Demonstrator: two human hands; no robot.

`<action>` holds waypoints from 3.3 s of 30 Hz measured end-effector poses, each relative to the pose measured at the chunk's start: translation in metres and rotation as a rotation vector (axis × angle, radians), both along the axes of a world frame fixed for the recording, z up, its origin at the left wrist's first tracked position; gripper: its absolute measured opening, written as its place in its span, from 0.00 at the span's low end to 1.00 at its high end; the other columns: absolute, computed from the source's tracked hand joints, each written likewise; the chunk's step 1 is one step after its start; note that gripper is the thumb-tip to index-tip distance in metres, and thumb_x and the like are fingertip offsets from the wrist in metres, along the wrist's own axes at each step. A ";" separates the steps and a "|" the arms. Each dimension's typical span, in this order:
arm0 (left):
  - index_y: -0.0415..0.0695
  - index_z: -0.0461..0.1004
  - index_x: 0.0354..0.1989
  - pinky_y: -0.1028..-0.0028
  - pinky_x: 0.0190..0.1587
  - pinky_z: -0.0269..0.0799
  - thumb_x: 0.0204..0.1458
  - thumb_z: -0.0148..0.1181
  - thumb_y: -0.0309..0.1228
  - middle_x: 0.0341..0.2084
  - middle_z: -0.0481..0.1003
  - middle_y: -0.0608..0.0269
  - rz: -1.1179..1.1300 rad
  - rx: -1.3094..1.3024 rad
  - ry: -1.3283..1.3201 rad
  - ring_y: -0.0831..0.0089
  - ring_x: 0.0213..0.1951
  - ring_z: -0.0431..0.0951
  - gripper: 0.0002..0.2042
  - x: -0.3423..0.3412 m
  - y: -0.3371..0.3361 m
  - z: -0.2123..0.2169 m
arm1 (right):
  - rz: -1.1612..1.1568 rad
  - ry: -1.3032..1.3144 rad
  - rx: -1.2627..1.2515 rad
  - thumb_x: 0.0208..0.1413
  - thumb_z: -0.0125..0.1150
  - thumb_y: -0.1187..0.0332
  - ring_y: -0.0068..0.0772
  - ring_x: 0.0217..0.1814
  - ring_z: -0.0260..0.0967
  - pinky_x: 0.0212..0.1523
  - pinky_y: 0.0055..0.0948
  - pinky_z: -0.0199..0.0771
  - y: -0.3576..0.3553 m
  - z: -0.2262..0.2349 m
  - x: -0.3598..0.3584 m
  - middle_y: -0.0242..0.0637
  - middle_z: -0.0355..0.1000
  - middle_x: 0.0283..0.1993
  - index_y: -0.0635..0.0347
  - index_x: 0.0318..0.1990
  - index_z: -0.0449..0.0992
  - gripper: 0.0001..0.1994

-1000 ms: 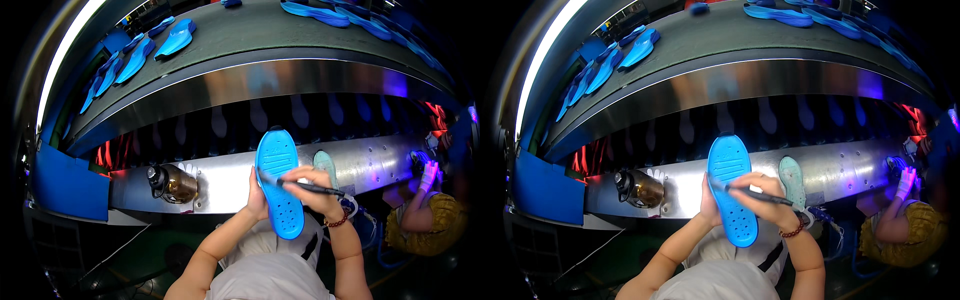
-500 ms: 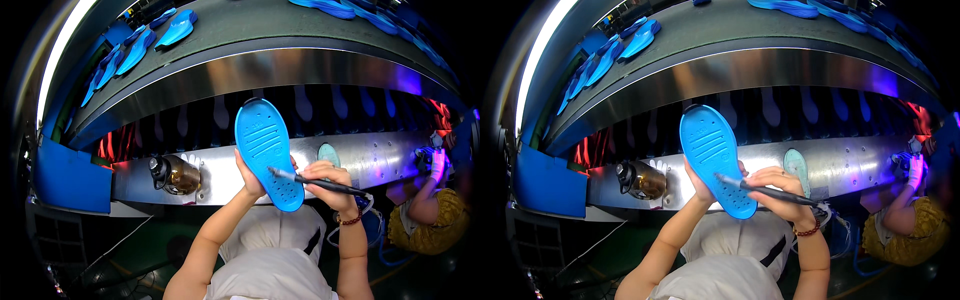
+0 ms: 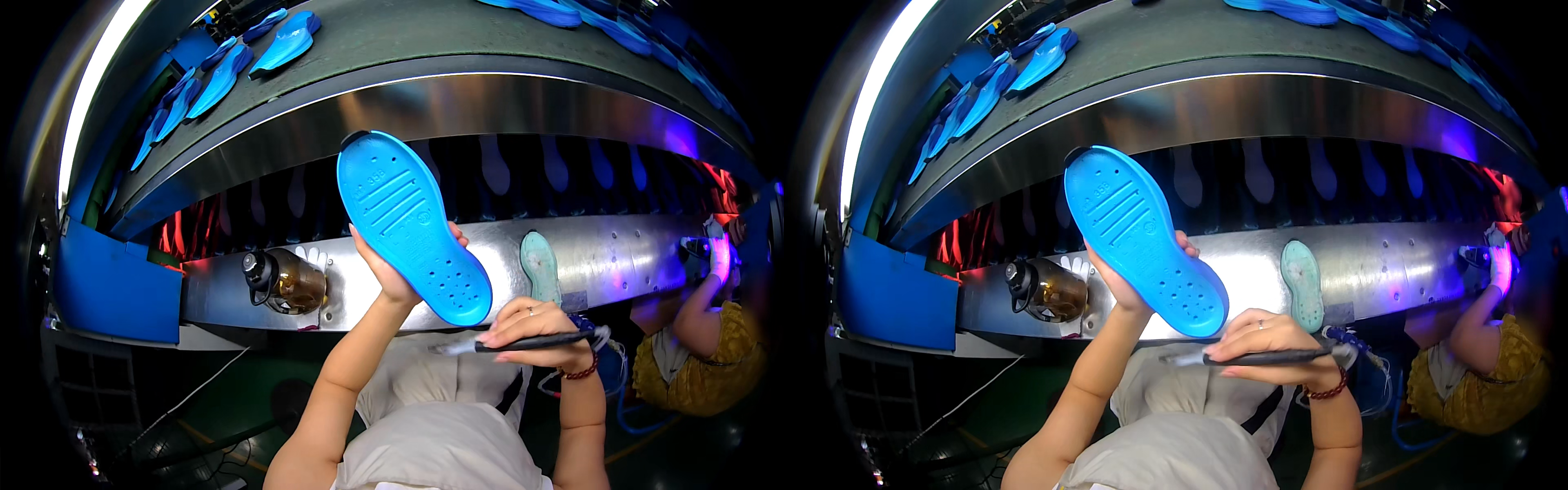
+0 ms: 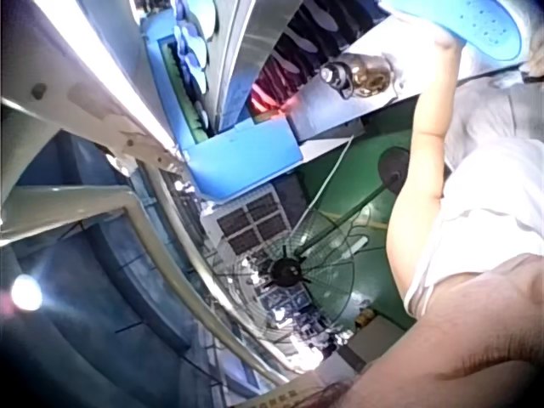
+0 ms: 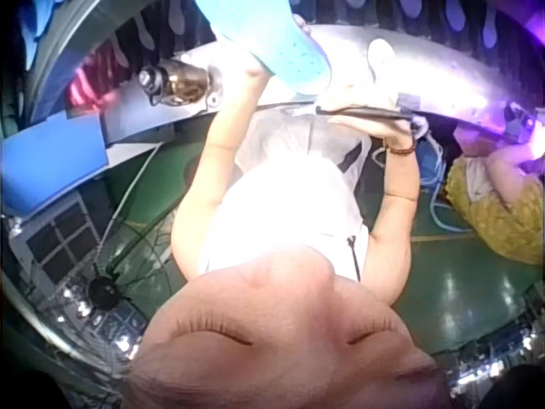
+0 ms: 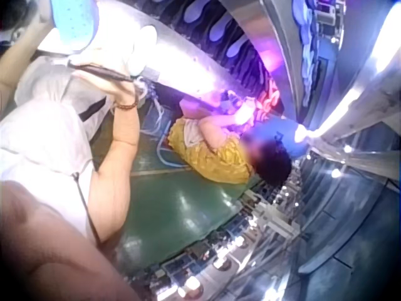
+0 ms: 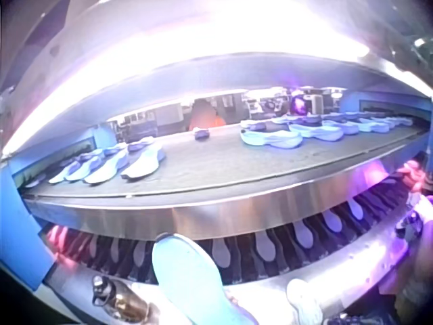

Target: The person picks up blue shoe soles from a conveyor belt and applies a substance to them using a brush tool.

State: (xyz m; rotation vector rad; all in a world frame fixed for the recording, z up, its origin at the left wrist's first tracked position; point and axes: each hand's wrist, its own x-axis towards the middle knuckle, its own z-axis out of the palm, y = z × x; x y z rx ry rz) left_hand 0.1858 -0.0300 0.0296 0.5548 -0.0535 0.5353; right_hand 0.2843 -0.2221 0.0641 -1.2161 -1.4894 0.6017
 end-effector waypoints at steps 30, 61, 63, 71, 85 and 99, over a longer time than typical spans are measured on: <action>0.36 0.58 0.55 0.67 0.47 0.69 0.51 0.49 0.43 0.45 0.68 0.48 -0.750 0.068 0.464 0.63 0.44 0.72 0.28 -0.013 0.010 -0.002 | 0.168 0.037 -0.210 0.38 0.65 0.79 0.37 0.41 0.73 0.42 0.28 0.73 0.003 0.011 0.003 0.43 0.74 0.37 0.66 0.32 0.76 0.09; 0.44 0.59 0.57 0.56 0.57 0.55 0.42 0.36 0.67 0.55 0.60 0.52 -0.380 -0.028 0.288 0.54 0.56 0.60 0.42 -0.024 0.037 -0.029 | -0.039 0.111 -0.012 0.37 0.67 0.75 0.37 0.40 0.73 0.41 0.27 0.71 -0.014 0.021 0.015 0.45 0.74 0.37 0.67 0.33 0.76 0.13; 0.47 0.52 0.60 0.53 0.55 0.56 0.42 0.26 0.70 0.55 0.59 0.49 -0.347 -0.097 0.233 0.53 0.55 0.61 0.44 -0.012 0.015 -0.038 | -0.177 0.090 0.009 0.37 0.64 0.79 0.38 0.41 0.72 0.45 0.29 0.69 -0.002 0.007 0.013 0.46 0.74 0.37 0.68 0.34 0.75 0.12; 0.40 0.59 0.52 0.59 0.49 0.65 0.41 0.20 0.71 0.41 0.68 0.49 -0.214 -0.221 0.420 0.59 0.45 0.70 0.46 0.000 -0.024 -0.042 | -0.360 -0.073 0.033 0.39 0.60 0.77 0.34 0.33 0.72 0.36 0.27 0.70 0.030 -0.026 0.001 0.41 0.73 0.31 0.64 0.30 0.74 0.07; 0.49 0.53 0.58 0.52 0.48 0.64 0.42 0.22 0.71 0.36 0.69 0.51 -0.207 -0.247 0.090 0.58 0.41 0.71 0.43 -0.005 -0.017 -0.019 | -0.084 -0.095 0.059 0.37 0.63 0.76 0.36 0.34 0.73 0.39 0.28 0.70 0.032 0.003 -0.021 0.39 0.74 0.30 0.63 0.26 0.74 0.06; 0.46 0.58 0.53 0.54 0.46 0.67 0.42 0.27 0.70 0.39 0.69 0.52 0.003 -0.092 0.206 0.58 0.42 0.70 0.42 -0.007 0.012 -0.001 | -0.164 0.181 -0.129 0.39 0.63 0.80 0.40 0.43 0.71 0.46 0.33 0.69 0.011 -0.024 0.005 0.45 0.73 0.37 0.68 0.33 0.76 0.10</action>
